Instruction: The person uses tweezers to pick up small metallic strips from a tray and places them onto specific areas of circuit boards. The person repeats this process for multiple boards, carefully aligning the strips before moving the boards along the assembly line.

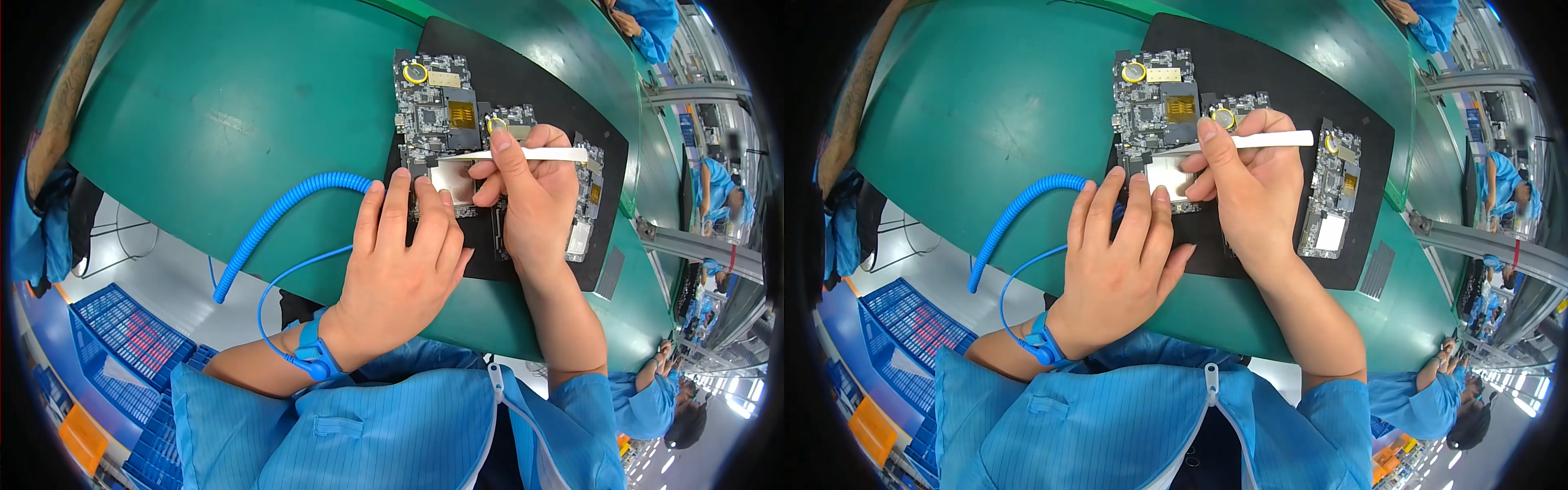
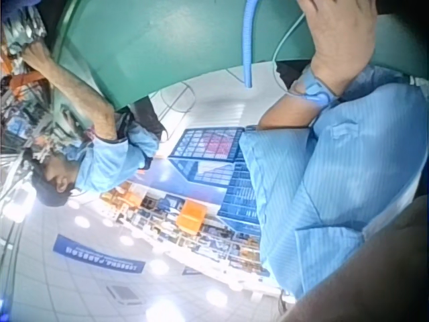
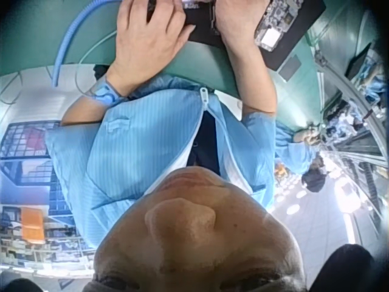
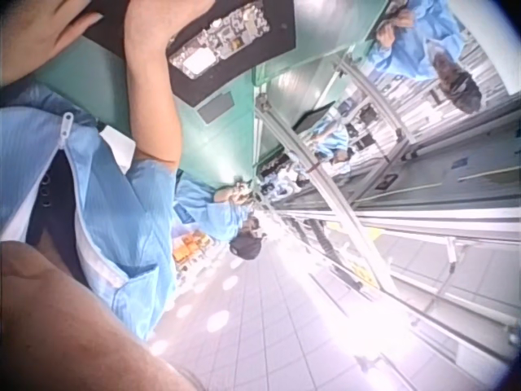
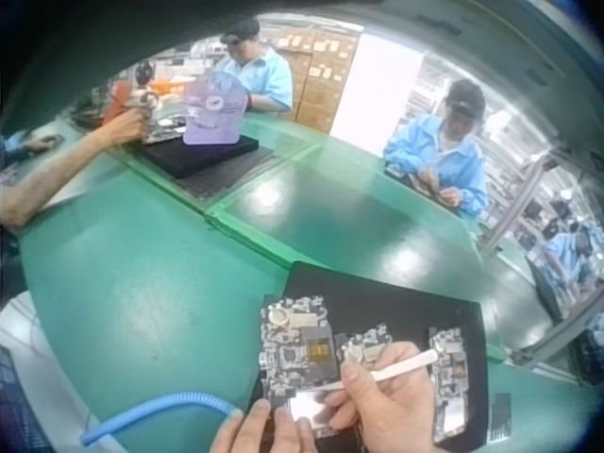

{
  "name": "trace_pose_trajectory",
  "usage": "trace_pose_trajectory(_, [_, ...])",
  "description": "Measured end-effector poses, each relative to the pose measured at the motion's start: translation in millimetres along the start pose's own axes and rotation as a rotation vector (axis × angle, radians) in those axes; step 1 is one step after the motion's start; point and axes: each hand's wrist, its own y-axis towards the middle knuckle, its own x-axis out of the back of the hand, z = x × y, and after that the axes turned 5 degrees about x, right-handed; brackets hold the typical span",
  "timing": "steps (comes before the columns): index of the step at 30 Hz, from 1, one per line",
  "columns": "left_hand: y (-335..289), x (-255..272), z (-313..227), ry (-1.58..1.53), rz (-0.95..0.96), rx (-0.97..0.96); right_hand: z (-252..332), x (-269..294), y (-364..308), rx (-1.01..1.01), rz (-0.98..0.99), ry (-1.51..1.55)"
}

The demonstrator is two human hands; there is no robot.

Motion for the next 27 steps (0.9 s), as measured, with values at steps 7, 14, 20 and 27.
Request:
trace_pose_trajectory(7, [0.2,0.6,1.1,0.006,0.015,-0.008,-0.5,0.3,-0.6,0.007,0.010,0.035])
trace_pose_trajectory(14, [0.4,1.4,1.1,0.000,0.021,-0.009,0.0,-1.9,-1.5,0.003,0.000,0.001])
trace_pose_trajectory(20, [0.5,1.7,0.9,0.002,0.022,-0.005,-0.5,-2.0,-2.2,0.016,0.000,-0.011])
trace_pose_trajectory(27, [6.6,3.7,5.9,-0.137,0.013,0.012,-1.0,-3.4,-2.5,0.016,-0.009,-0.016])
